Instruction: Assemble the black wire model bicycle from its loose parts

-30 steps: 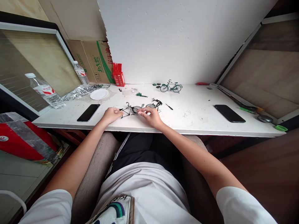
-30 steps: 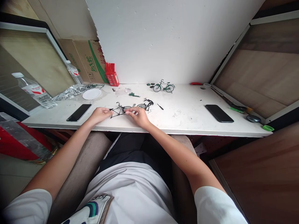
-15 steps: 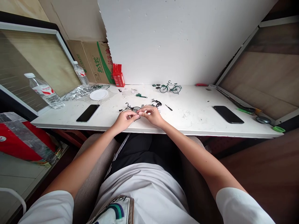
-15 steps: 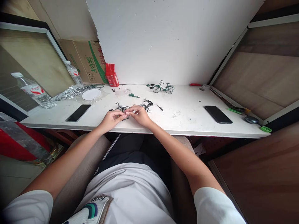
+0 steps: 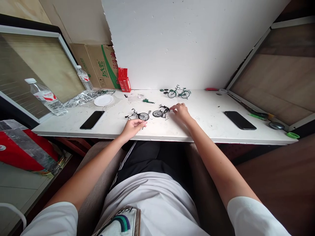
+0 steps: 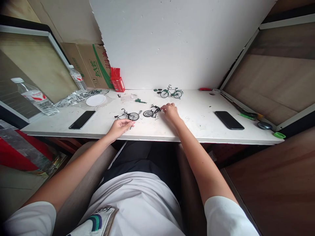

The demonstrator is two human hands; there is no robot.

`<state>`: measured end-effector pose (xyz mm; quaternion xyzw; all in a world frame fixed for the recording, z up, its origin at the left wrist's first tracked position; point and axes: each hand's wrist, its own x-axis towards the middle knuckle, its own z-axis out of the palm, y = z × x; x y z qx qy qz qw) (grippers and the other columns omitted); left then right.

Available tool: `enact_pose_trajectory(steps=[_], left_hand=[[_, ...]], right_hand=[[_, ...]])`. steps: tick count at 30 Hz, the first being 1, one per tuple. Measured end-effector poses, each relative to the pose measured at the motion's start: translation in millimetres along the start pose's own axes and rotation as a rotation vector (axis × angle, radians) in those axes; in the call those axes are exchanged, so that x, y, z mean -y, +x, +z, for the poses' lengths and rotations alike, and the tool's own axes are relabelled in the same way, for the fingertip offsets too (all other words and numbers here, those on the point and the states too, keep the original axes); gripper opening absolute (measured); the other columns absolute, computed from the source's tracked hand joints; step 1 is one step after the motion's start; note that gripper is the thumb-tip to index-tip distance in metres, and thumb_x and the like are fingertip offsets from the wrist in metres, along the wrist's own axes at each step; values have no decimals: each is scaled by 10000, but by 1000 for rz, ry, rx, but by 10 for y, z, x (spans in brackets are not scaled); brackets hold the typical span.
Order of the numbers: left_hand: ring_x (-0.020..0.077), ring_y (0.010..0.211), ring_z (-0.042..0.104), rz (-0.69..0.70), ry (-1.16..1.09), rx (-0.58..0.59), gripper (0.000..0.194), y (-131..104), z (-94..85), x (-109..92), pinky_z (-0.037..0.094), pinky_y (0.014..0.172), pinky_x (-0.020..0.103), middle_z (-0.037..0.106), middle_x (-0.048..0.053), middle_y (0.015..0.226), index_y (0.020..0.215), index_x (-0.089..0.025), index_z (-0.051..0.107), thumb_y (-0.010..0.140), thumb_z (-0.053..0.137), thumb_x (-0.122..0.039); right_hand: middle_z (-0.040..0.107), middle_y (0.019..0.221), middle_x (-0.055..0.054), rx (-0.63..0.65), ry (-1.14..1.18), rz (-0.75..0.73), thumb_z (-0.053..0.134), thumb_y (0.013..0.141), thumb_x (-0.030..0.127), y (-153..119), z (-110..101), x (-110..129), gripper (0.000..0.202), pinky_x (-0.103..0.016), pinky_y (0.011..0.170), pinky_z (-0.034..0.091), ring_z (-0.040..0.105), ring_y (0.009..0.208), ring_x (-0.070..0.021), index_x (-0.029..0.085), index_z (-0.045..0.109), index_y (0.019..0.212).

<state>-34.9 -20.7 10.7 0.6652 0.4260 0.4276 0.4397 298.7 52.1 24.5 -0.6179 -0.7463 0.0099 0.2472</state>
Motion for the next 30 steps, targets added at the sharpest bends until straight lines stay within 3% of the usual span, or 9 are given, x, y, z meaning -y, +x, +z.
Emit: enact_pose_trajectory(steps=[3, 13, 17, 24, 30], left_hand=[[93, 565, 456, -35, -7, 29, 553, 1, -12, -21, 324, 533, 266, 787, 109, 926, 992, -141, 827, 808, 805, -661], [144, 663, 581, -59, 14, 43, 575, -18, -8, -72, 406, 606, 274, 807, 128, 928, 983, -143, 832, 768, 830, -676], [124, 625, 538, -65, 35, 45, 574, -19, -12, -55, 361, 565, 265, 807, 123, 942, 1004, -146, 831, 785, 817, -677], [99, 562, 465, -74, 25, 61, 554, -12, -15, -30, 305, 509, 255, 790, 111, 908, 993, -150, 821, 802, 803, -670], [93, 536, 450, -77, 7, 66, 547, -8, -2, -37, 299, 497, 256, 792, 119, 920, 996, -148, 817, 800, 809, -659]], right_hand=[[691, 1242, -161, 25, 2, -56, 499, 1018, 138, -25, 33, 8, 376, -469, 964, 433, 513, 1204, -365, 217, 803, 1225], [666, 1251, -178, 40, -5, -90, 577, 1012, 204, -59, 32, 132, 298, -464, 1000, 430, 493, 1209, -355, 200, 816, 1191], [661, 1260, -172, 3, 3, -78, 581, 1004, 181, -55, 33, 117, 328, -456, 1005, 429, 494, 1207, -345, 189, 780, 1264], [651, 1262, -184, 40, -32, -98, 576, 1017, 219, -70, 18, 134, 282, -465, 995, 438, 493, 1210, -355, 199, 824, 1150], [668, 1248, -179, 11, -65, -154, 605, 1018, 263, -76, 5, 145, 264, -458, 972, 448, 508, 1199, -350, 195, 812, 1166]])
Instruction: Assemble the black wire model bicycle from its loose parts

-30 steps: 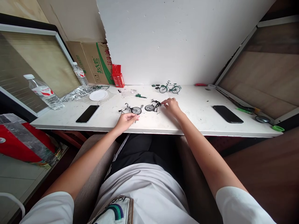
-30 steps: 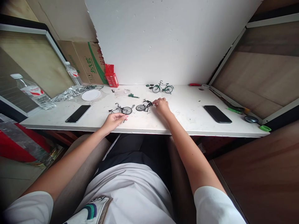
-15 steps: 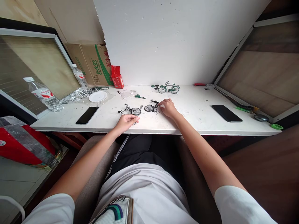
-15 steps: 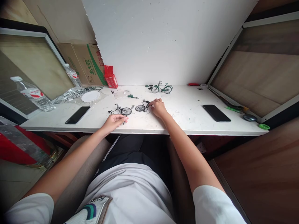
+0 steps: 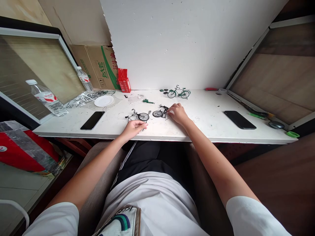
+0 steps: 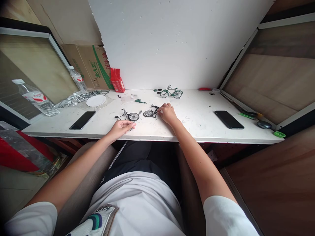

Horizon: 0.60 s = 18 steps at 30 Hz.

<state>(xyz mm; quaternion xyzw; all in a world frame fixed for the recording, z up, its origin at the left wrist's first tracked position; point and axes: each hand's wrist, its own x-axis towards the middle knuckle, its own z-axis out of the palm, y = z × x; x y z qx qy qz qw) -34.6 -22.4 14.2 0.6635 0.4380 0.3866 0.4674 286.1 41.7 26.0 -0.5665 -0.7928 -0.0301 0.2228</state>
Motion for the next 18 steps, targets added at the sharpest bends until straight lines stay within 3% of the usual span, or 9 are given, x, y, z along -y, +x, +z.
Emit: enact_pose_trajectory(steps=[7, 18], left_hand=[[112, 584, 516, -4, 26, -6, 597, -14, 15, -30, 319, 502, 252, 802, 122, 930, 1025, -143, 818, 777, 811, -686], [98, 554, 478, -13, 15, 0, 583, -20, 22, -41, 319, 490, 247, 794, 121, 909, 1012, -140, 811, 779, 816, -674]], right_hand=[[729, 1177, -184, 47, -67, -53, 562, 1042, 231, -2, -32, 84, 291, -438, 938, 448, 532, 1190, -351, 163, 810, 1179], [741, 1160, -179, 70, -88, -68, 546, 1055, 206, -16, -50, 161, 297, -403, 904, 458, 577, 1151, -333, 155, 801, 1197]])
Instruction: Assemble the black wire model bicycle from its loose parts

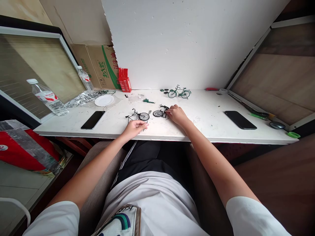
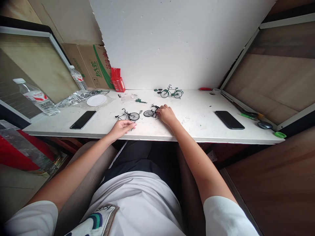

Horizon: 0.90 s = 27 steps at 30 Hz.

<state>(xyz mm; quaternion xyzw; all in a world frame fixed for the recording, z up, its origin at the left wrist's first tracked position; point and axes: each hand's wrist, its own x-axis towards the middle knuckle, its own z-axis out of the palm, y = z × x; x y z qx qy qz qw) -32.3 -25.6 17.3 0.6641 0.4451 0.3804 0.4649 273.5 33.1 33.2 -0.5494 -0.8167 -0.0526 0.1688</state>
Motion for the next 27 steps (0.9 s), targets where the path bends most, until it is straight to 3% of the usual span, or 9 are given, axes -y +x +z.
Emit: enact_pose_trajectory(steps=[13, 21, 27], left_hand=[[113, 554, 514, 15, 40, -1, 571, -22, 15, -6, 327, 486, 250, 799, 116, 905, 1021, -145, 813, 799, 799, -671], [197, 765, 692, 62, 54, 9, 529, 6, 17, 54, 442, 621, 273, 808, 141, 941, 1023, -137, 813, 827, 799, -628], [172, 695, 654, 46, 48, 4, 513, -12, 24, 21, 433, 588, 275, 804, 129, 924, 1007, -148, 819, 823, 800, -626]], right_hand=[[744, 1159, -195, 1, -26, 11, 552, 1053, 226, -3, -28, 24, 265, -433, 900, 473, 582, 1164, -355, 139, 791, 1129], [737, 1163, -214, 9, -58, 28, 543, 1045, 228, 34, 25, 35, 260, -452, 918, 465, 566, 1169, -366, 139, 783, 1093], [706, 1160, -261, -7, -117, 41, 439, 1073, 237, 35, 76, 11, 331, -479, 925, 452, 555, 1140, -381, 95, 735, 1108]])
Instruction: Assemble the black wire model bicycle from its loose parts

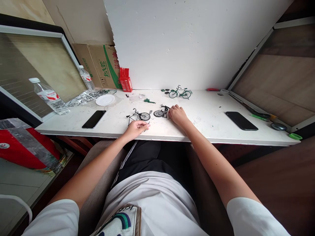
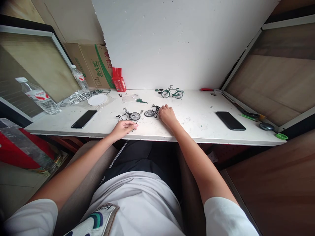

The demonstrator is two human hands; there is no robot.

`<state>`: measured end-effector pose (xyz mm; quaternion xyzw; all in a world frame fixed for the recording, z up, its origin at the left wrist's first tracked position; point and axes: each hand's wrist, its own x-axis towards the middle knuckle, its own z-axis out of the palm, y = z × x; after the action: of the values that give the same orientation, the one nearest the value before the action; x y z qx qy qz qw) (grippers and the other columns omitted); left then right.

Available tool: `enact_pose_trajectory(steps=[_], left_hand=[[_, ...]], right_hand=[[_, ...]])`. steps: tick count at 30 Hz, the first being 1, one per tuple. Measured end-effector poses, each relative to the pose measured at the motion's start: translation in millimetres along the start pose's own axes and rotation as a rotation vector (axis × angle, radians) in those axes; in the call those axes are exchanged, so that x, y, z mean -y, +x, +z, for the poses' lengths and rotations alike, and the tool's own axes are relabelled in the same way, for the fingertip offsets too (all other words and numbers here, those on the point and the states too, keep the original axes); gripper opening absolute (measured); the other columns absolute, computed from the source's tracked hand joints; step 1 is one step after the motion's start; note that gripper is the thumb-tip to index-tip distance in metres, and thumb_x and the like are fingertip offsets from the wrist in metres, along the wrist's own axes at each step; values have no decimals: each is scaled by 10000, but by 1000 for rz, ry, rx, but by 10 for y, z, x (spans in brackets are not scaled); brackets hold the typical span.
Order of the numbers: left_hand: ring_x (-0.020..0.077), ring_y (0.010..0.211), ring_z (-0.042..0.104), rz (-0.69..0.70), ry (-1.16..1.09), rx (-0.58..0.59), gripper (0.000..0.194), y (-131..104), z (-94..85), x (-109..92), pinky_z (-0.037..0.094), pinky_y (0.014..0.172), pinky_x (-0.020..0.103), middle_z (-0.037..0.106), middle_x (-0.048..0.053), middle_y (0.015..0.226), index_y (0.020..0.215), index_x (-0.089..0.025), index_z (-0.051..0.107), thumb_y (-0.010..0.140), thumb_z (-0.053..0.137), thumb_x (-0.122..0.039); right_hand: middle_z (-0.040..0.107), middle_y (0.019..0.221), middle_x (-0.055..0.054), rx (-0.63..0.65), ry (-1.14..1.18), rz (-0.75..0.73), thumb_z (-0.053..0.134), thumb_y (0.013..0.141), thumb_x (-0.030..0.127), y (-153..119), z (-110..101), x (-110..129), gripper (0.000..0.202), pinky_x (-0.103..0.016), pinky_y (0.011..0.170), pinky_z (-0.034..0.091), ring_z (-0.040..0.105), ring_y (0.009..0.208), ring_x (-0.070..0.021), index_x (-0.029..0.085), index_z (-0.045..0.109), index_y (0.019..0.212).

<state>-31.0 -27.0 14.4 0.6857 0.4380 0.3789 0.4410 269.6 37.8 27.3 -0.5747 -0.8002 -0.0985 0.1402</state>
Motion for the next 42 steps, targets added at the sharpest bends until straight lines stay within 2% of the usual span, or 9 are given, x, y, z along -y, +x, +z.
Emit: enact_pose_trajectory(steps=[3, 7, 9, 11, 16, 22, 31, 38, 42], left_hand=[[121, 591, 548, -24, -46, 1, 516, -4, -1, -34, 394, 529, 267, 790, 112, 906, 1003, -151, 819, 817, 802, -632], [80, 564, 477, -9, -162, -19, 494, -20, 4, -105, 412, 549, 264, 777, 99, 936, 1007, -153, 821, 819, 817, -610], [74, 574, 482, -35, -253, -21, 503, -39, 19, -152, 409, 556, 261, 772, 102, 961, 1056, -152, 820, 818, 830, -595], [73, 584, 492, -90, -357, -11, 521, -62, 44, -202, 390, 546, 256, 768, 109, 986, 1104, -150, 814, 810, 847, -579], [75, 633, 542, -176, -608, 20, 448, -100, 116, -310, 366, 529, 228, 756, 106, 999, 1053, -146, 819, 779, 902, -491], [59, 675, 592, -171, -757, 17, 371, -142, 158, -400, 422, 584, 181, 746, 79, 953, 1005, -129, 816, 775, 927, -398], [68, 668, 612, -171, -740, 16, 367, -140, 157, -379, 415, 578, 190, 758, 93, 953, 1014, -110, 813, 791, 912, -384], [76, 675, 602, -170, -735, 12, 381, -147, 163, -380, 411, 591, 206, 759, 92, 957, 1038, -116, 812, 795, 907, -394], [76, 685, 601, -175, -736, 9, 359, -150, 168, -387, 415, 600, 207, 758, 93, 959, 1014, -114, 815, 798, 906, -386]], right_hand=[[689, 1173, -262, -65, 95, 18, 431, 1075, 254, 7, -24, 16, 323, -473, 927, 464, 556, 1154, -378, 90, 704, 1126], [699, 1136, -176, -145, 514, -52, 439, 1091, 349, 9, -133, 261, 284, -410, 935, 500, 611, 1055, -283, 160, 651, 1110], [711, 1089, -120, -84, 778, -111, 431, 1102, 447, -14, -212, 463, 319, -361, 870, 523, 641, 960, -229, 191, 620, 1087], [718, 1068, -93, -52, 966, -180, 461, 1091, 540, -51, -292, 660, 369, -339, 876, 528, 659, 968, -206, 202, 607, 1066], [704, 975, -57, 21, 1203, -285, 543, 1046, 632, -124, -416, 921, 424, -331, 854, 552, 671, 894, -187, 213, 611, 1037], [709, 917, -50, 76, 1323, -280, 619, 1011, 630, -119, -412, 901, 434, -328, 836, 566, 685, 855, -183, 197, 634, 1018], [696, 912, -53, 100, 1320, -281, 653, 996, 613, -116, -397, 864, 422, -335, 832, 565, 676, 868, -191, 192, 641, 1020], [666, 950, -44, 52, 1202, -343, 552, 1066, 564, -133, -386, 864, 356, -324, 812, 546, 645, 849, -173, 209, 584, 1065], [640, 952, -36, 75, 1139, -345, 465, 1095, 579, -148, -381, 875, 361, -329, 802, 555, 635, 839, -173, 227, 544, 1091]])
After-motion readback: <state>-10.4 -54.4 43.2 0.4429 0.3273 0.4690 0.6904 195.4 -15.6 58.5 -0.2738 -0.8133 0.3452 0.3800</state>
